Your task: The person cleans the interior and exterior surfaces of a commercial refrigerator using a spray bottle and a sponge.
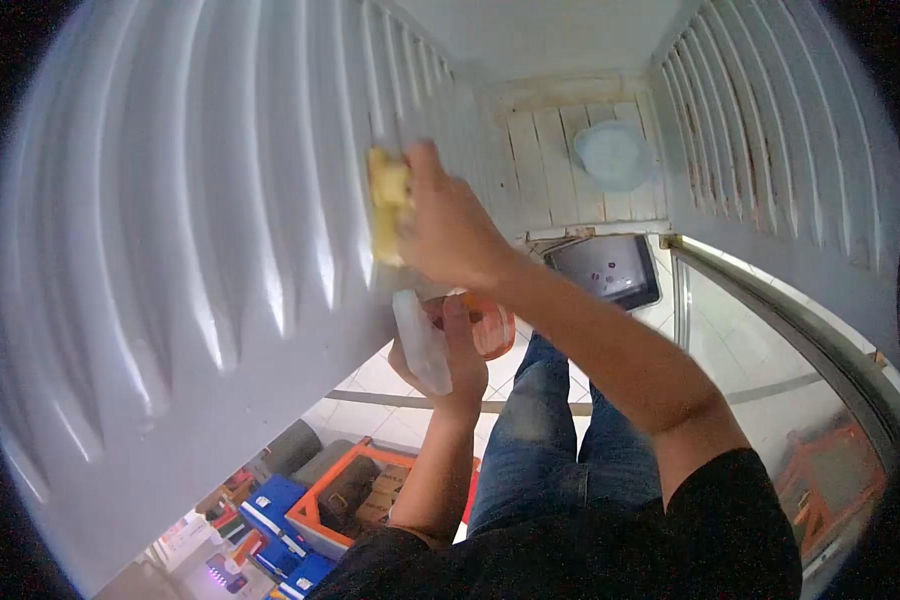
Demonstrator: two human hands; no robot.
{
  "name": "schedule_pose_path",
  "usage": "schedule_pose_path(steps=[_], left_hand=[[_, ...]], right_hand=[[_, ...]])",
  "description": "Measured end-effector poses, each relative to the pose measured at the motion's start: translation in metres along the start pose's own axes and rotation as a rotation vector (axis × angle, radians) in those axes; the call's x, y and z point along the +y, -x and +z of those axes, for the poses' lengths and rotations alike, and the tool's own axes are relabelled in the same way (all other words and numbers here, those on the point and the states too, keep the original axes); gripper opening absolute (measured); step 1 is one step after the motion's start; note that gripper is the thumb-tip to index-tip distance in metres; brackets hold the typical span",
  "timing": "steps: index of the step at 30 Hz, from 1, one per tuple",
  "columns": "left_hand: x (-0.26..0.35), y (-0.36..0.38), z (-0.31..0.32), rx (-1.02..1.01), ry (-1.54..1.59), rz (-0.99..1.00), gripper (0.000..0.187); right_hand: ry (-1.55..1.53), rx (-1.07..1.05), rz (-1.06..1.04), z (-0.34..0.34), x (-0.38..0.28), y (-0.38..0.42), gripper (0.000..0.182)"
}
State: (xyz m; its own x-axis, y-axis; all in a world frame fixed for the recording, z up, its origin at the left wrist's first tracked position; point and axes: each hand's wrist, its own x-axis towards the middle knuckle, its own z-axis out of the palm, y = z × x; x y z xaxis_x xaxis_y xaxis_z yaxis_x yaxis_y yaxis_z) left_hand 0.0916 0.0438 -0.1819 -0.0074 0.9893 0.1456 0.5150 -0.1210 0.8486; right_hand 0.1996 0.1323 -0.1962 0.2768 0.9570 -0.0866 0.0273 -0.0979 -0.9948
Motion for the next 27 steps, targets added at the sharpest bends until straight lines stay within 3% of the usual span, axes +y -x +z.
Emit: schedule_pose_path(steps=[3,5,7,9,10,11,12,14,17,19,21,23,27], left_hand=[[-0.002,0.001,-0.002,-0.051,-0.086,0.013,0.026],[0.000,-0.004,0.001,-0.054,-0.053,-0.079,0.026],[0.007,-0.008,-0.005,-0.050,-0.038,-0.006,0.024],[0.009,-0.014,-0.009,-0.060,-0.029,0.049,0.023],[0.007,-0.017,-0.015,-0.073,-0.038,0.069,0.022],[0.000,-0.011,-0.001,-0.083,-0.053,0.088,0.022],[0.003,-0.008,0.001,-0.097,0.031,0.048,0.022],[0.011,-0.006,0.003,-0.125,0.175,-0.019,0.024],[0.007,0.000,0.006,-0.163,0.175,0.008,0.026],[0.009,0.000,0.000,-0.196,0.127,0.012,0.026],[0.007,0.001,-0.008,-0.247,0.043,0.020,0.026],[0.005,0.003,-0.014,-0.251,0.090,0.018,0.026],[-0.007,0.005,-0.013,-0.228,0.175,-0.042,0.025]], right_hand=[[0.081,0.179,-0.010,-0.015,-0.004,-0.081,0.052],[0.176,0.264,-0.083,-0.027,-0.005,-0.122,0.071],[0.376,0.412,-0.371,-0.043,0.022,-0.130,0.062],[0.597,0.324,-0.337,-0.100,0.076,-0.113,0.054],[0.377,0.246,-0.015,-0.132,0.078,-0.082,0.049],[0.571,0.397,-0.010,-0.169,0.146,-0.071,0.045],[0.679,0.407,0.223,-0.187,0.149,-0.047,0.030],[0.926,0.303,0.249,-0.212,0.212,-0.033,0.027],[1.066,0.192,0.281,-0.215,0.318,-0.039,0.037],[1.129,-0.021,0.246,-0.209,0.333,-0.052,0.048],[1.133,-0.083,0.185,-0.206,0.355,-0.054,0.057],[1.093,0.010,0.088,-0.210,0.397,-0.046,0.062],[1.137,-0.135,0.186,-0.234,0.376,-0.050,0.050]])
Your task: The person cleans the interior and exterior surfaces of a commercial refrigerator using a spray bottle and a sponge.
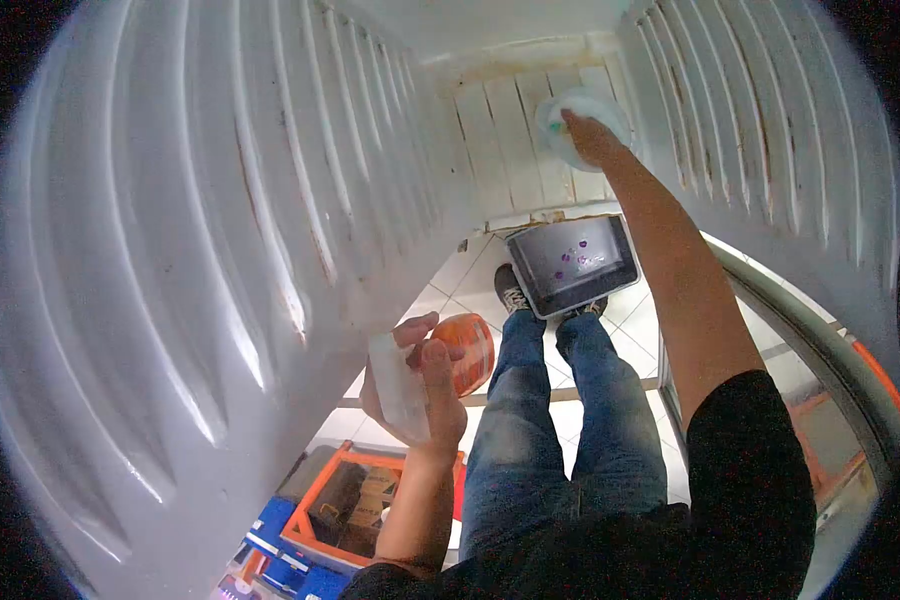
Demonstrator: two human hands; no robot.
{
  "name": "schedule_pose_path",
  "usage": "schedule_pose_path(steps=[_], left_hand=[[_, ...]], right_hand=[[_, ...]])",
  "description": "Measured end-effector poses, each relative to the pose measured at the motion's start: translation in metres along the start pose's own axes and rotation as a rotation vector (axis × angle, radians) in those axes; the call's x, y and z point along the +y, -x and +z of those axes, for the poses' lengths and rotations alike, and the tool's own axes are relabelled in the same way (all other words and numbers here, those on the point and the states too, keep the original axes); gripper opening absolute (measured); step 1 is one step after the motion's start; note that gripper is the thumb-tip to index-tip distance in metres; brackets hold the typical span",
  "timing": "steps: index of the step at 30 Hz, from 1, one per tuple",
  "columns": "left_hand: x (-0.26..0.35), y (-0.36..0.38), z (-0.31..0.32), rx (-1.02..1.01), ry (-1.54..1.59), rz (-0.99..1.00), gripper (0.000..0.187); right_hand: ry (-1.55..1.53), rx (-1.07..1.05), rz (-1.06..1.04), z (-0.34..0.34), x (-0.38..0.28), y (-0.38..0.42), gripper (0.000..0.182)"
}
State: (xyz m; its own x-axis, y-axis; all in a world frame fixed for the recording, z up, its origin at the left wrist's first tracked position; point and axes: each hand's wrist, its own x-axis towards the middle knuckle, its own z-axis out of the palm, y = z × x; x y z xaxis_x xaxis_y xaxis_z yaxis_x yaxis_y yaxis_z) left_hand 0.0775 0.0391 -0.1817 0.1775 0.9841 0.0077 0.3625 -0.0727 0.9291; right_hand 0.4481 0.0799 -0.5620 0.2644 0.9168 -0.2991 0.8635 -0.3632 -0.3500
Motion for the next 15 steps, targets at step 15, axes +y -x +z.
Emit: schedule_pose_path(steps=[15], left_hand=[[-0.004,-0.008,0.011,0.126,0.067,-0.021,0.027]], right_hand=[[-0.513,0.369,-0.102,-0.057,-0.091,0.034,0.025]])
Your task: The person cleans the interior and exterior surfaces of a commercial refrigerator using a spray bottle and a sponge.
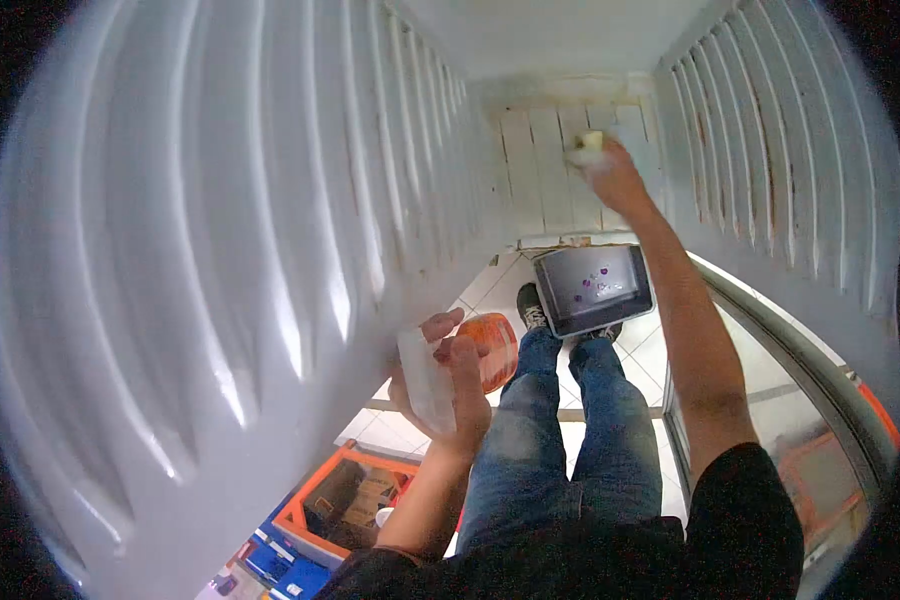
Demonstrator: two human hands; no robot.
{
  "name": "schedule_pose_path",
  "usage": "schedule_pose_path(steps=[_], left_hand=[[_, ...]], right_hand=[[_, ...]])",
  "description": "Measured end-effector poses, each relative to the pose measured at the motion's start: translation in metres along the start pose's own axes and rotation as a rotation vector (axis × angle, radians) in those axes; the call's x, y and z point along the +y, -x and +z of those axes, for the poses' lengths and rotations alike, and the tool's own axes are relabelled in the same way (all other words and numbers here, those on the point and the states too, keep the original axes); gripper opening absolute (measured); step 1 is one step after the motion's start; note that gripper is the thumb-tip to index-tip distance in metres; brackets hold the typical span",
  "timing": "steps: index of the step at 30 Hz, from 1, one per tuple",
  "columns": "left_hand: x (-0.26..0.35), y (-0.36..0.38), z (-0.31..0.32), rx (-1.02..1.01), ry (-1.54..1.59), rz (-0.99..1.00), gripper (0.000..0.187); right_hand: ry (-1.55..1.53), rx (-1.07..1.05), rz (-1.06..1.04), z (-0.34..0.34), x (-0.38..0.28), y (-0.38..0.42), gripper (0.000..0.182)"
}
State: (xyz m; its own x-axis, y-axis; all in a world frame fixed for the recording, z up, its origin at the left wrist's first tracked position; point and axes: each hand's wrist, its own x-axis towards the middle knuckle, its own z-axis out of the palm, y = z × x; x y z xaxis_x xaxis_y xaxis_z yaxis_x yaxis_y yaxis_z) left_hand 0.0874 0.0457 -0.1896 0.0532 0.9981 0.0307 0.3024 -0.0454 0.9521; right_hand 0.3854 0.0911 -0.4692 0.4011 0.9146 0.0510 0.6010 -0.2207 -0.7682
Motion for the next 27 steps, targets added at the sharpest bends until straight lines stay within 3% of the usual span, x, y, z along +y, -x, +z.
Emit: schedule_pose_path(steps=[2,4,6,8,14,17,20,23,27], left_hand=[[0.000,-0.003,0.006,-0.011,-0.048,0.026,0.026],[0.016,0.000,-0.003,-0.014,-0.075,0.048,0.026],[0.010,0.002,-0.003,-0.014,-0.108,0.058,0.026],[0.006,0.003,-0.003,-0.028,-0.114,0.067,0.026],[-0.010,0.009,-0.002,-0.042,-0.091,0.044,0.022],[-0.001,0.008,0.008,-0.032,-0.093,-0.035,0.018],[0.006,0.004,0.025,-0.008,-0.089,-0.031,0.013],[0.009,-0.004,0.033,-0.011,-0.084,0.047,0.010],[0.003,-0.007,0.028,-0.017,-0.255,0.024,0.014]], right_hand=[[-0.545,-0.086,-0.051,-0.028,-0.130,-0.007,0.023],[-0.829,-0.149,-0.020,-0.061,-0.243,-0.012,0.028],[-0.846,-0.272,-0.005,-0.063,-0.281,-0.021,0.035],[-0.761,-0.422,-0.018,-0.055,-0.294,-0.024,0.037],[-0.297,0.110,-0.333,-0.016,-0.287,-0.029,0.030],[-0.312,0.172,-0.224,-0.013,-0.271,-0.088,0.028],[-0.373,-0.004,-0.027,-0.011,-0.257,-0.102,0.027],[-0.422,-0.124,0.016,-0.002,-0.255,-0.048,0.034],[-0.341,-0.080,0.113,-0.032,-0.280,-0.027,0.051]])
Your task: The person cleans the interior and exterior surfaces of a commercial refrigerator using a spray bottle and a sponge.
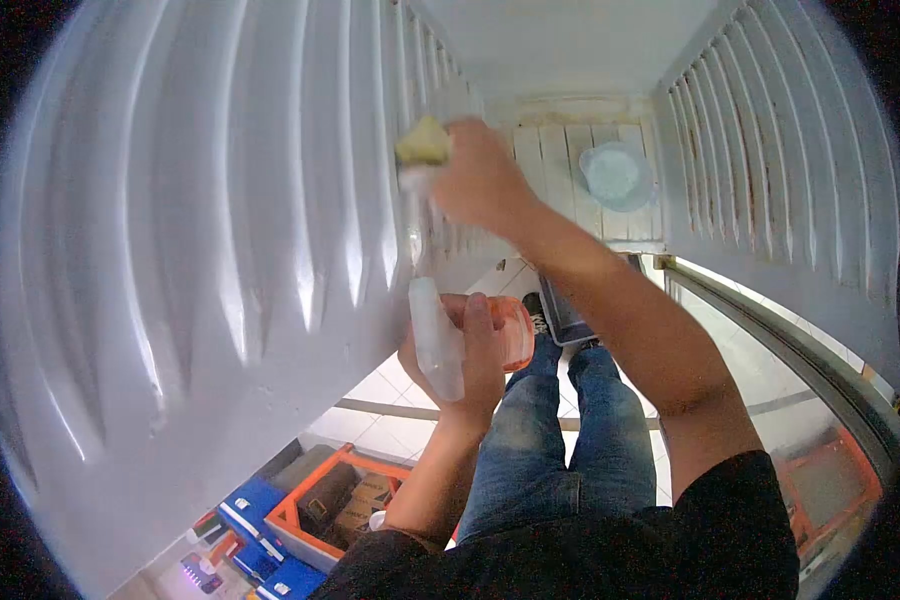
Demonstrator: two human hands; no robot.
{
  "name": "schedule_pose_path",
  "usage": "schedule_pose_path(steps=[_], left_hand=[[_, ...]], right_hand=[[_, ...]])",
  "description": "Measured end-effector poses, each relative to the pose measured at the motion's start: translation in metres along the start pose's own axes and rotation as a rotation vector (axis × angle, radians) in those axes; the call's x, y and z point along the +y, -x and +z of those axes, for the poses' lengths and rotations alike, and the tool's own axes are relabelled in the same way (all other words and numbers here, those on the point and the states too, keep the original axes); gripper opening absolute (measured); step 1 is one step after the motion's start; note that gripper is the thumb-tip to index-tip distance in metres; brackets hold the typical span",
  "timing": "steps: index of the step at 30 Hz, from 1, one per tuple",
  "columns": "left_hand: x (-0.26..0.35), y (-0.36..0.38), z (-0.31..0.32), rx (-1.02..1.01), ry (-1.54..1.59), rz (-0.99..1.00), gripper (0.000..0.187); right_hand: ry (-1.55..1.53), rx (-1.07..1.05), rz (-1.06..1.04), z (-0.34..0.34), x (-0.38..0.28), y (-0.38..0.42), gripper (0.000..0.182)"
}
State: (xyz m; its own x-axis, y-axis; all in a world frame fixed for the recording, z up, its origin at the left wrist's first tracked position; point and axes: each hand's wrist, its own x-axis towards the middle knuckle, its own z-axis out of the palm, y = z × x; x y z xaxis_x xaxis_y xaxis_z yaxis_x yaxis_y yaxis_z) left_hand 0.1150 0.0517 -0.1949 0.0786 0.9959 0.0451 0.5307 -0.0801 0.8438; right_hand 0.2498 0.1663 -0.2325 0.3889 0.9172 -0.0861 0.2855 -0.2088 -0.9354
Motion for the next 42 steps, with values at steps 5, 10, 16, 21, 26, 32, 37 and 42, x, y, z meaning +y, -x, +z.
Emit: schedule_pose_path(steps=[5,10,16,21,26,32,37,42], left_hand=[[-0.005,0.005,0.013,0.004,0.078,-0.044,0.016],[0.000,0.003,0.016,0.018,0.180,-0.092,0.014],[-0.009,0.008,0.010,0.013,0.175,-0.049,0.012],[-0.011,0.011,0.016,0.004,0.240,-0.101,0.013],[-0.018,0.010,0.018,0.028,0.114,-0.012,0.018],[-0.008,0.010,0.025,0.063,0.075,-0.117,0.023],[-0.003,0.021,0.023,0.142,0.090,-0.121,0.023],[-0.034,0.042,0.008,0.139,0.045,-0.115,0.019]], right_hand=[[-0.121,-0.101,0.098,-0.016,0.004,-0.071,0.057],[0.002,-0.097,0.060,-0.005,0.012,0.007,0.057],[0.040,0.002,0.005,-0.015,0.002,-0.065,0.059],[-0.014,-0.171,0.025,-0.013,0.018,-0.026,0.058],[0.036,-0.180,-0.075,-0.008,0.019,0.004,0.048],[-0.092,-0.145,-0.002,-0.001,0.037,-0.072,0.037],[0.054,-0.246,-0.067,0.006,0.036,0.032,0.051],[0.050,-0.171,-0.048,-0.006,0.018,-0.017,0.048]])
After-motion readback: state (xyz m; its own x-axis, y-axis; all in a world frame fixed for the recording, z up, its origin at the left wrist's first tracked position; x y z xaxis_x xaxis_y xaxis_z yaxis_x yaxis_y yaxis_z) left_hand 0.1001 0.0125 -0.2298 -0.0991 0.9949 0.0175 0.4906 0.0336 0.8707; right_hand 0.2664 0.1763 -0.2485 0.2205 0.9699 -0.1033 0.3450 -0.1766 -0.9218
